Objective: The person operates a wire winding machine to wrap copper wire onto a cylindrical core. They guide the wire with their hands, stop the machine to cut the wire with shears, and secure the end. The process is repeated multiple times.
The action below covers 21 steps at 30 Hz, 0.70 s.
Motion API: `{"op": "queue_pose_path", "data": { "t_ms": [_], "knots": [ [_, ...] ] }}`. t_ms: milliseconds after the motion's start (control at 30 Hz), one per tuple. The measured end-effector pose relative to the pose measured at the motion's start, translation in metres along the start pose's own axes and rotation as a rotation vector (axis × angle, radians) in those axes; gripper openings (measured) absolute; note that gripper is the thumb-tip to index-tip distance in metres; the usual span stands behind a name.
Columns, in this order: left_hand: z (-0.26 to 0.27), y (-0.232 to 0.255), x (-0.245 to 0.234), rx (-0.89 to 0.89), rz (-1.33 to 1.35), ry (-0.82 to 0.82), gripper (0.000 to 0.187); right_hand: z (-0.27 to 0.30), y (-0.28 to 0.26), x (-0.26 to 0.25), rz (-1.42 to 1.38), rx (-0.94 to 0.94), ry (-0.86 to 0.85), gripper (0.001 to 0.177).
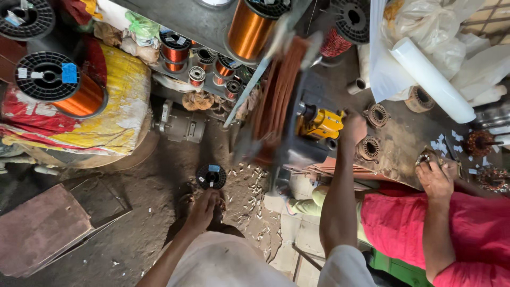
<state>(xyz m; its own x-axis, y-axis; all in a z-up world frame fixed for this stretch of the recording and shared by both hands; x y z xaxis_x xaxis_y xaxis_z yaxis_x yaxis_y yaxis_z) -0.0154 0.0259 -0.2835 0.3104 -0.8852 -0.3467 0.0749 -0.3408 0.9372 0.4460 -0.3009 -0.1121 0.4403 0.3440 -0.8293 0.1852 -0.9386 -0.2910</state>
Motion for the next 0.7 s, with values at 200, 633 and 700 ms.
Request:
{"op": "queue_pose_path", "data": {
  "t_ms": [200,633,700],
  "knots": [
    [0.014,-0.001,-0.001,-0.107,-0.025,-0.047,0.021,0.093,-0.014,-0.011,-0.041,-0.022,-0.171,0.018],
    [-0.010,0.019,-0.010,0.009,-0.026,0.024,0.024,0.134,-0.099,-0.200,-0.053,-0.401,0.231,0.021],
    [-0.018,0.023,-0.010,0.023,0.002,-0.001,0.023,0.107,-0.098,-0.203,-0.063,-0.383,0.250,0.026]
  ]
}}
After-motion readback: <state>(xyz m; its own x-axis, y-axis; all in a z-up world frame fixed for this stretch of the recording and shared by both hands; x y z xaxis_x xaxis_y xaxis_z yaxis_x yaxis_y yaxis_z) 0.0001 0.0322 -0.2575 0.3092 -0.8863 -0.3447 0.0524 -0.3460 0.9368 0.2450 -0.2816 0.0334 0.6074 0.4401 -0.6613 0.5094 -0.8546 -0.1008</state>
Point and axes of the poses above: each hand's wrist, its own z-axis away from the middle knuckle, its own x-axis out of the palm, y = z × x, the point moved 8 cm from there along -z, towards the middle knuckle, and after that the axes turned 14 degrees about -z, right-handed, at the moved point
